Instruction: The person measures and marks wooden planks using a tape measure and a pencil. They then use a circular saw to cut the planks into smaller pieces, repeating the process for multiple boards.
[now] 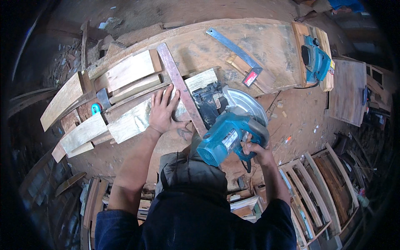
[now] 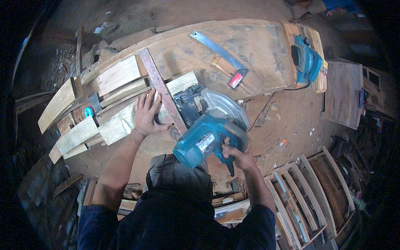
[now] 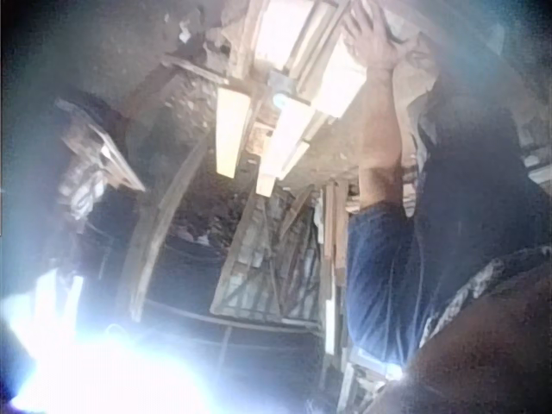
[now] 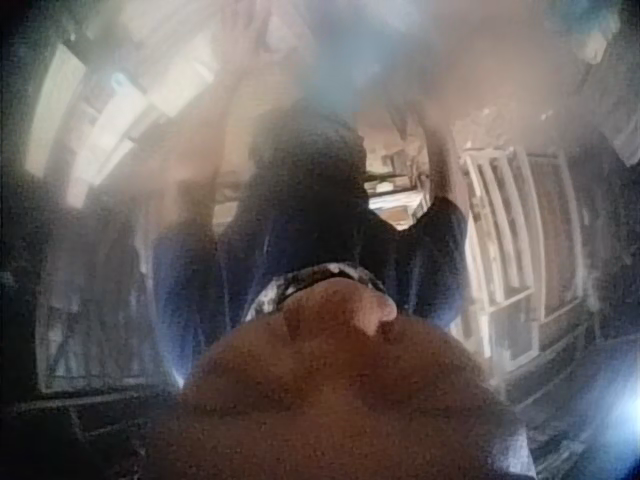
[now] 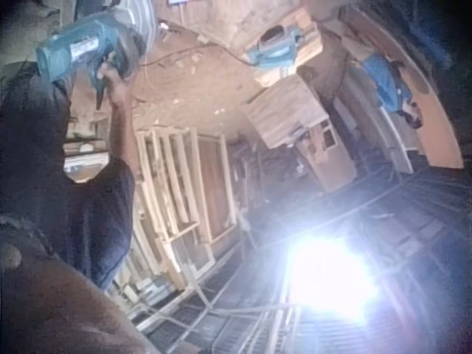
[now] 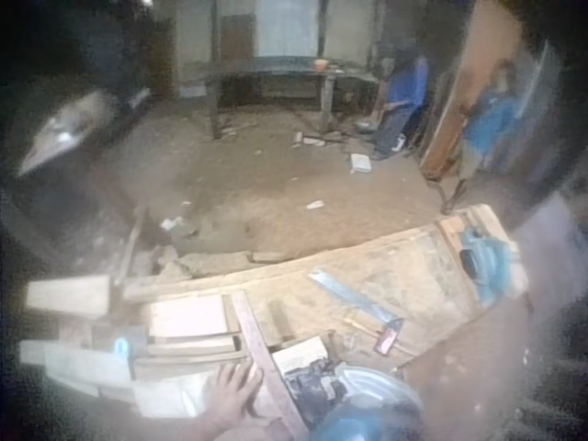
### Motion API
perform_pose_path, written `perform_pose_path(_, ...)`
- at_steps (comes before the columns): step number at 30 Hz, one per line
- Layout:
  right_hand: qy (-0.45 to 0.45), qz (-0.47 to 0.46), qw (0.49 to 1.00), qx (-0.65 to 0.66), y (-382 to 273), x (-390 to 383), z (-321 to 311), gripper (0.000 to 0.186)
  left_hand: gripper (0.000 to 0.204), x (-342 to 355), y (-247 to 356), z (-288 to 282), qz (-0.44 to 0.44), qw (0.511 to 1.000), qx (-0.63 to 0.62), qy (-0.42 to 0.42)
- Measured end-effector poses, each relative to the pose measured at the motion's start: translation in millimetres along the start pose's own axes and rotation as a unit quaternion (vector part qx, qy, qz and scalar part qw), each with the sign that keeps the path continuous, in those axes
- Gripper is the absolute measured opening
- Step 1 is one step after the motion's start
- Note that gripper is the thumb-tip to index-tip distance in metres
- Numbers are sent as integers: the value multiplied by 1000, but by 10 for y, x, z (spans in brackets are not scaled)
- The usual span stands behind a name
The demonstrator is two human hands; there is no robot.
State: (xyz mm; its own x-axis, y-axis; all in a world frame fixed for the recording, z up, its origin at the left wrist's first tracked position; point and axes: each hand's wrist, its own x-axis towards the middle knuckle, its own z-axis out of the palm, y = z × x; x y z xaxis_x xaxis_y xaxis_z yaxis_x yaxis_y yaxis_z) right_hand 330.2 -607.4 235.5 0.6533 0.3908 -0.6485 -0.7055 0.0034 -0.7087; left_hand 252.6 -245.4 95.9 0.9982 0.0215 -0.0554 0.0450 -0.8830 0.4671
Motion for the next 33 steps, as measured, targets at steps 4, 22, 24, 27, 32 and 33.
perform_pose_path(4, 33, 0, 999, 10, 59, -47, 4, 33, 118, 9, 14, 6, 0, 1000, 10, 10)
perform_pose_path(22, 8, -24, 1000, 8, -32, 90, 78, 25, 115, 19, -15, 42, 28, 999, 8, 39)
perform_pose_path(24, 5, -29, 1000, -1, -39, 106, 82, 24, 116, 6, -12, 47, 22, 999, 18, 36)
perform_pose_path(27, 0, -36, 999, -7, -45, 126, 90, 23, 117, 9, -19, 53, 24, 999, 11, 37)
perform_pose_path(32, 9, -30, 1000, -4, -69, 151, 124, 24, 119, 34, -16, 41, 25, 999, 9, 27)
perform_pose_path(33, 12, -27, 1000, -2, -74, 158, 134, 24, 119, 35, -16, 37, 25, 999, 7, 30)
